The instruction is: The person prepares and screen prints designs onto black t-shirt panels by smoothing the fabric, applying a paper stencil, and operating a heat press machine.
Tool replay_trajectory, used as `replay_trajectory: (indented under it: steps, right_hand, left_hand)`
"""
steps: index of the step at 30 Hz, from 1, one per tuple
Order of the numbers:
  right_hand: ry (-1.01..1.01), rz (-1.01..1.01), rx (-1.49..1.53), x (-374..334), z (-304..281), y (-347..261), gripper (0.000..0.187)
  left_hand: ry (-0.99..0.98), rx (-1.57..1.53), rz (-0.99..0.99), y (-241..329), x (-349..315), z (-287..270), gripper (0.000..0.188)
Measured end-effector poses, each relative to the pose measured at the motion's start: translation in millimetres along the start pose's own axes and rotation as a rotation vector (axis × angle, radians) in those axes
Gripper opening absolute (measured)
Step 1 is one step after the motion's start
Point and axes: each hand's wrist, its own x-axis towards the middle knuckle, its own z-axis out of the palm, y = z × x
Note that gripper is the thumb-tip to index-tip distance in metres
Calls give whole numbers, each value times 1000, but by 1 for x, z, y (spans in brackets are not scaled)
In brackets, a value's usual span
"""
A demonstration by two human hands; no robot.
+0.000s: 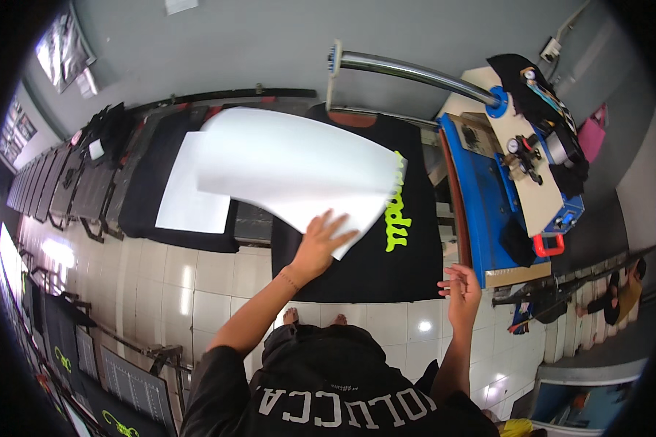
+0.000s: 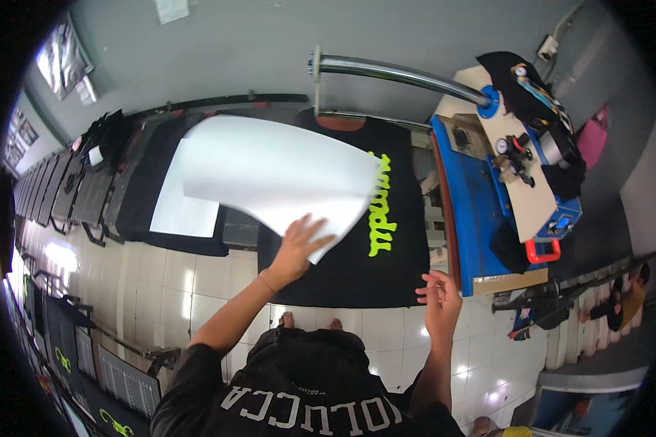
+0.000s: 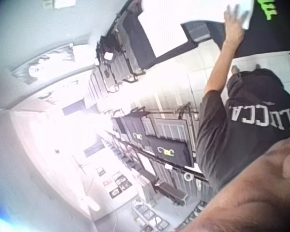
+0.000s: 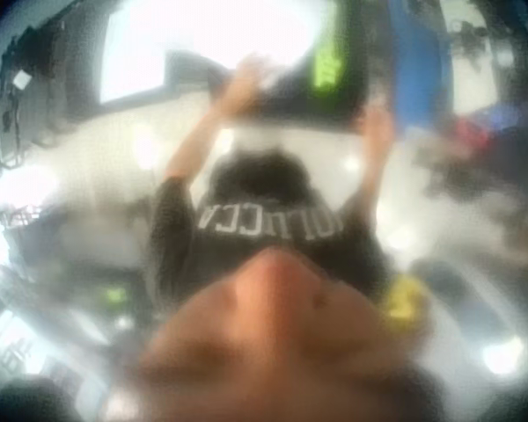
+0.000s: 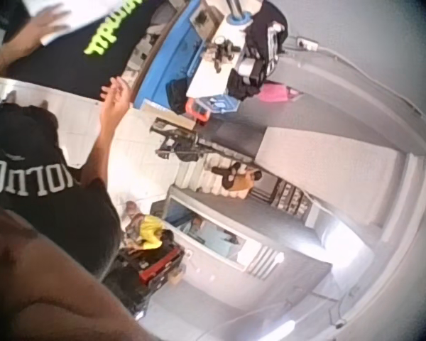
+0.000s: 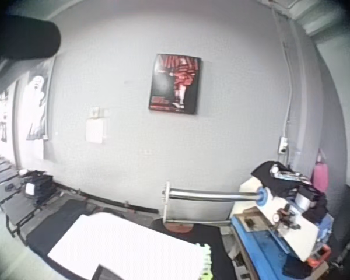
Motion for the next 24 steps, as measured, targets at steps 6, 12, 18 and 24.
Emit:
replay_trajectory:
  steps: [6,12,18,24]
  right_hand:
    - [319,-71,-45,-1,-105,27,22]
    - [584,-219,-417,44,-208,65,30]
    - [662,-386,-919,102,-213,46,43]
    - [371,-163,-1175,136,-218,33,45]
  left_hand:
    - [-380,-84,283,-4,29,55,71]
    - [-413,84,184,-2,18,57,60]
    - [-394,-42,223,-10,-1,60,62]
    - [-406,-56,193,-2,-3,54,70]
